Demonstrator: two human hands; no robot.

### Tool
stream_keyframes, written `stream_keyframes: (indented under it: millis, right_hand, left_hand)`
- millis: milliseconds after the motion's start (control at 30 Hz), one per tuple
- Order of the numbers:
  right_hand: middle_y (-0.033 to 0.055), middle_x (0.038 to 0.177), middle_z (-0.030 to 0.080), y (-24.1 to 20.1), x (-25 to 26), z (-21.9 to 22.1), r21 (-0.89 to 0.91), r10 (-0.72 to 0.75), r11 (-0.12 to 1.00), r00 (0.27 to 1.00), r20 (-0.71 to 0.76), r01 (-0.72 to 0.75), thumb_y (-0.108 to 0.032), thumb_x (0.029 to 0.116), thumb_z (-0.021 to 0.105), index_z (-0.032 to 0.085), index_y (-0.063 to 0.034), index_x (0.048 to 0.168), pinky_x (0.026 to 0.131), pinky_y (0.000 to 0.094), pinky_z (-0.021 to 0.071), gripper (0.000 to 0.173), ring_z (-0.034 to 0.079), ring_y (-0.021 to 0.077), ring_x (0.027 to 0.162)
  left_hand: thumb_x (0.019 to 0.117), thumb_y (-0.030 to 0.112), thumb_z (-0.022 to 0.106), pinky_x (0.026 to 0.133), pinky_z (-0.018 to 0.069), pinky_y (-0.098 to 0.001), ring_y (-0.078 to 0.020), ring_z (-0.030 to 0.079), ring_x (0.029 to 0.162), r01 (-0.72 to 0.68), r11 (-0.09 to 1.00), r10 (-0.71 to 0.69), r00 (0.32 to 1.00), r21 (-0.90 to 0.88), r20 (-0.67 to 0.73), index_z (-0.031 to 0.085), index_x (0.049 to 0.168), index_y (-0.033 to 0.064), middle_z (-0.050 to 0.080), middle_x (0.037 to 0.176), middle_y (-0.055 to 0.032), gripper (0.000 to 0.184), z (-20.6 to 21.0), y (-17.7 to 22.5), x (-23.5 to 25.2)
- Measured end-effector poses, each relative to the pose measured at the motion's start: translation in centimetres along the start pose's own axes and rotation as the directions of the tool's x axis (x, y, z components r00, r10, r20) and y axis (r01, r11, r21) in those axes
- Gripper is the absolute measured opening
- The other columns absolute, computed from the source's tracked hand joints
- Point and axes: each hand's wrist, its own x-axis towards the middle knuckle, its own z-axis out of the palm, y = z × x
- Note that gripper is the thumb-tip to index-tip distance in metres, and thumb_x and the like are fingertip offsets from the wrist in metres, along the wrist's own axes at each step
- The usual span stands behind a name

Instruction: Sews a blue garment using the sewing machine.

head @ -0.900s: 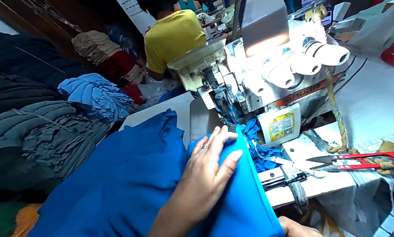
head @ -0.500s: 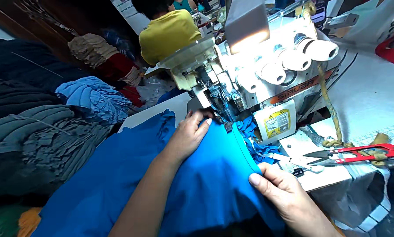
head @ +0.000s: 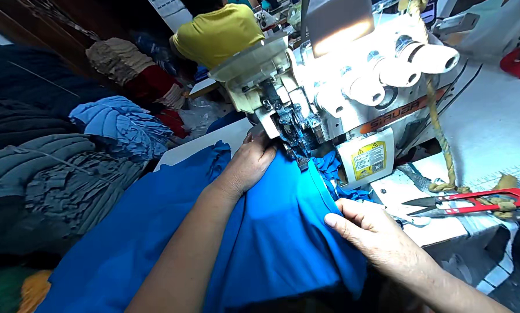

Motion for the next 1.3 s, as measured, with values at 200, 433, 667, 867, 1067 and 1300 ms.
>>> stream_keyframes:
  millis: [200, 433, 667, 867, 1067, 1300]
  right_hand:
    - [-0.0102, 0.082, 0.067, -1.2, 1.2, -4.5, -0.591, -0.414, 0.768, 0.895, -0.166, 0.246, -0.03, 0.0986, 0.058, 0.076, -0.0182, 0.094, 0.062, 0.0135, 0.0495, 0.021, 0.061, -0.0048, 0.072]
    - [0.0062, 0.08, 0.068, 1.3, 1.3, -4.5, -0.874, -0.451, 0.439, 0.893, -0.015, 0.207, -0.033, 0.0873, 0.07, 0.078, -0.0107, 0.086, 0.067, 0.0445, 0.0561, 0.024, 0.069, 0.0273, 0.08]
    - [0.0048, 0.071, 0.061, 2.7, 1.9, -2.8, -0.887, -0.475, 0.4, 0.88, 0.017, 0.233, -0.026, 0.0873, 0.07, 0.076, -0.013, 0.076, 0.063, 0.0413, 0.0518, 0.018, 0.066, 0.025, 0.072]
    - [-0.0059, 0.07, 0.061, -0.1, 0.2, -5.0, -0.802, -0.514, 0.547, 0.852, -0.096, 0.24, -0.026, 0.0914, 0.052, 0.067, -0.0171, 0.078, 0.068, 0.0312, 0.0513, 0.022, 0.063, 0.0086, 0.07]
    - [-0.0084, 0.069, 0.061, -1.5, -1.0, -6.5, -0.805, -0.585, 0.502, 0.809, -0.047, 0.316, -0.024, 0.092, 0.052, 0.071, -0.019, 0.084, 0.065, 0.0238, 0.0499, 0.021, 0.061, 0.0037, 0.067]
    - [-0.0107, 0.071, 0.059, -2.6, -1.2, -7.7, -0.728, -0.555, 0.582, 0.831, -0.029, 0.363, -0.023, 0.0915, 0.056, 0.074, -0.0199, 0.086, 0.058, 0.0093, 0.0461, 0.019, 0.057, -0.0059, 0.066]
  left_hand:
    - [0.105, 0.016, 0.042, 0.119, 0.0234, -0.0612, -0.0334, 0.05, 0.139, 0.178, 0.984, -0.179, 0.981, 0.012, 0.071, 0.067, 0.125, -0.0034, 0.064, 0.134, -0.0202, 0.037, -2.3, 4.3, 0.9]
    - [0.0991, 0.006, 0.054, 0.113, 0.0346, -0.0652, -0.0385, 0.057, 0.133, 0.084, 0.983, -0.037, 0.962, 0.164, -0.27, 0.073, 0.115, -0.001, 0.07, 0.129, -0.0164, 0.027, -1.8, 4.2, -1.0]
    - [0.0971, 0.008, 0.054, 0.112, 0.0451, -0.0413, -0.0302, 0.063, 0.127, 0.07, 0.997, -0.07, 0.937, -0.012, -0.342, 0.072, 0.109, -0.0088, 0.071, 0.122, -0.0197, 0.028, -3.2, 11.2, -3.9]
    - [0.1015, 0.027, 0.059, 0.114, 0.0402, -0.0407, -0.0204, 0.058, 0.131, -0.178, 0.984, 0.176, 0.925, 0.024, -0.336, 0.078, 0.111, 0.0122, 0.072, 0.122, -0.0066, 0.025, -1.0, 12.4, -3.3]
    - [0.095, 0.035, 0.065, 0.107, 0.0381, -0.0558, -0.0278, 0.059, 0.127, -0.279, 0.941, 0.314, 0.93, 0.19, -0.192, 0.077, 0.114, 0.02, 0.072, 0.121, -0.006, 0.027, 1.6, 14.6, -1.1]
    - [0.0901, 0.017, 0.064, 0.105, 0.0364, -0.0629, -0.0264, 0.063, 0.123, -0.265, 0.948, 0.296, 0.938, 0.178, -0.179, 0.077, 0.087, 0.0198, 0.074, 0.108, -0.0022, 0.014, 3.1, 15.8, -0.3]
